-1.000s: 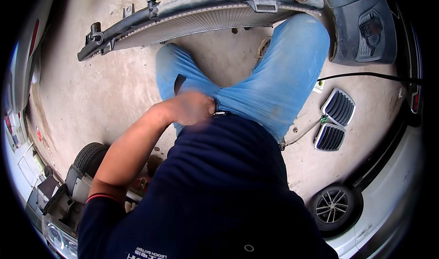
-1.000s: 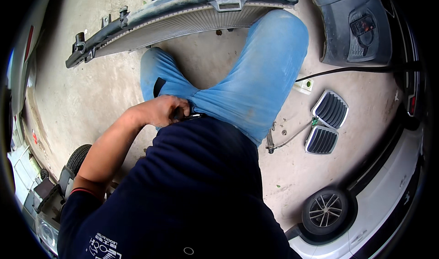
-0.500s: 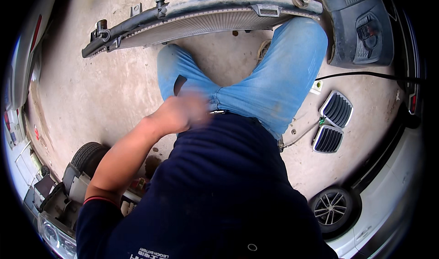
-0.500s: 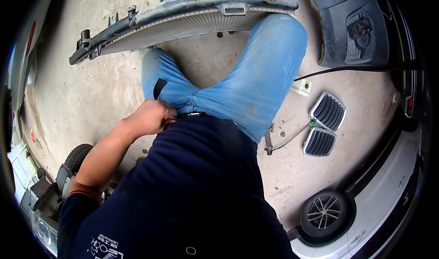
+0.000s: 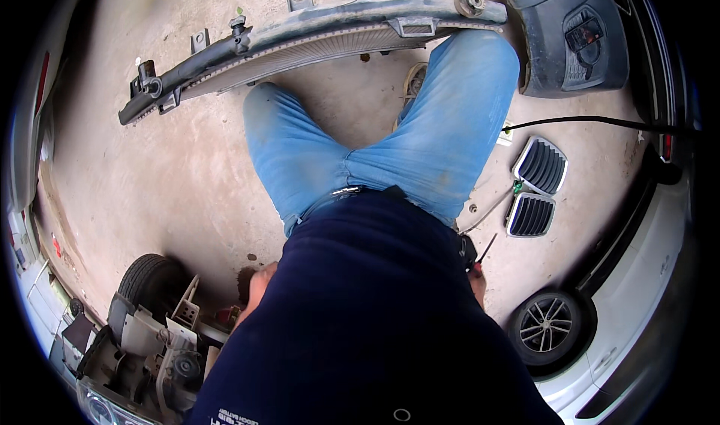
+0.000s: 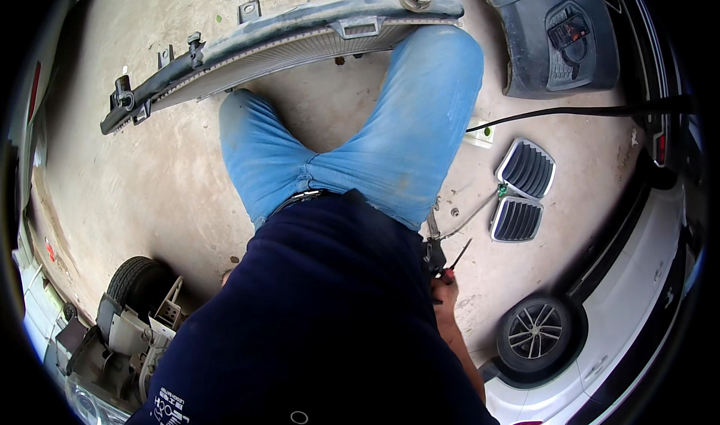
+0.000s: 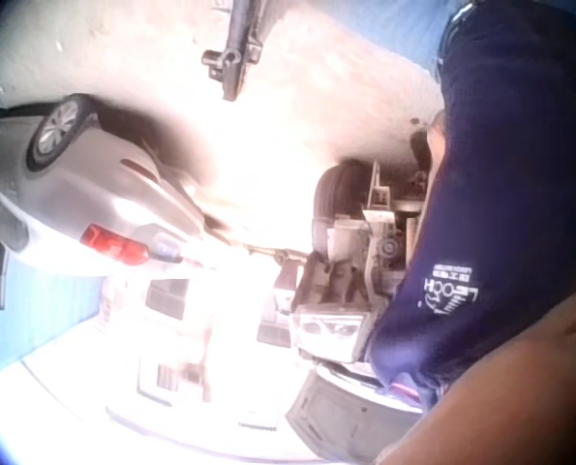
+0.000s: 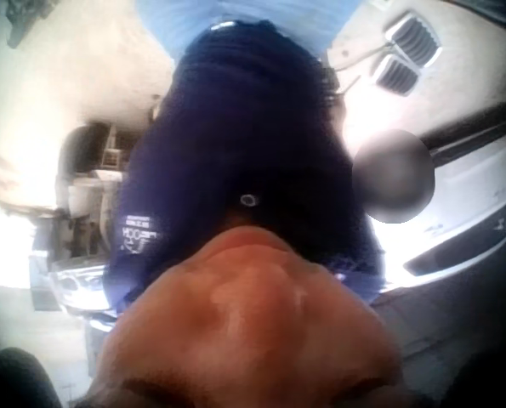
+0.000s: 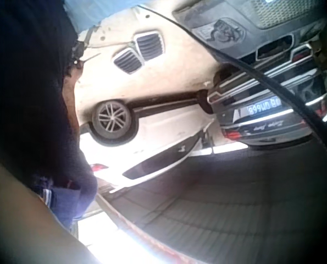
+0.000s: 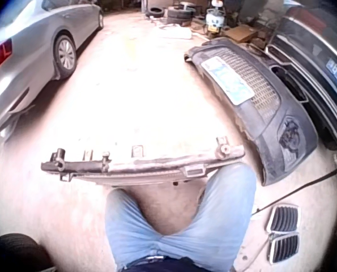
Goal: The person sits on the floor and uses a screwdriver to scrape and clean the edges and ports of a car radiator. They rotate the radiator to access different sides and continue scraping along the frame and fins.
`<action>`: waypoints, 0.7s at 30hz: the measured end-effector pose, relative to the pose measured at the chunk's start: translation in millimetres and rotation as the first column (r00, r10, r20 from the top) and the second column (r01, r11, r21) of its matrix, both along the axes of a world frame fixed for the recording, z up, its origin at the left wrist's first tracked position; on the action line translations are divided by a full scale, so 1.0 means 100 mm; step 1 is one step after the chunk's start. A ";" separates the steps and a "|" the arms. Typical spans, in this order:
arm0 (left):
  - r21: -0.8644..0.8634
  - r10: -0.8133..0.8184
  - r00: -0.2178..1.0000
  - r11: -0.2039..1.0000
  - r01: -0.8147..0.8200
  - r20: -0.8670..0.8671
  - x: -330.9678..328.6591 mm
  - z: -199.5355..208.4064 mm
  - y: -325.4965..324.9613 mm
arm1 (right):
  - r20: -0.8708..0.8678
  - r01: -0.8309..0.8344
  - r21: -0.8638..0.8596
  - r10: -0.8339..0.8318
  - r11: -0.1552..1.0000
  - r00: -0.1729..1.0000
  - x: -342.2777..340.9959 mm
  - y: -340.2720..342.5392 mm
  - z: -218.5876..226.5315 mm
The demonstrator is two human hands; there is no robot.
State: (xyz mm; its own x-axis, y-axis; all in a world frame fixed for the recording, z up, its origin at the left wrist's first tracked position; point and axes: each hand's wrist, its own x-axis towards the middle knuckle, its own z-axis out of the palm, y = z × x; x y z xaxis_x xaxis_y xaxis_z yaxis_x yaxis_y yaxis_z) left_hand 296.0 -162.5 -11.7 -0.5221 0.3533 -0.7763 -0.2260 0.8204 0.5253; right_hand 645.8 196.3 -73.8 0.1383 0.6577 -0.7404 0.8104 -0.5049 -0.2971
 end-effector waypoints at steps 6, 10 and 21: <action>-0.023 0.071 0.979 0.997 -0.068 0.189 0.30 -0.25 -0.26 | -0.290 0.171 0.198 -0.109 0.965 0.951 -1.12 0.45 0.79; -0.078 0.072 0.956 0.996 -0.052 0.285 0.47 -0.41 -0.59 | -0.350 -0.157 0.289 0.257 0.944 0.901 -1.94 0.64 1.21; -0.098 -0.196 0.956 0.970 0.221 0.216 -0.50 -1.27 -1.10 | -0.173 -0.901 0.244 0.930 0.358 0.323 -2.64 1.25 1.62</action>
State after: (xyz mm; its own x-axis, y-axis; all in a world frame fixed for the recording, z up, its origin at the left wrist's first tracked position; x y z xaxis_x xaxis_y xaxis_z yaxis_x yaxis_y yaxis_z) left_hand 246.4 -272.7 -139.1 -0.2731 0.3354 -0.9016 -0.1348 0.9146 0.3811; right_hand 381.5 320.9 88.0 -0.7619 0.3075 -0.5700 0.6311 0.5502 -0.5468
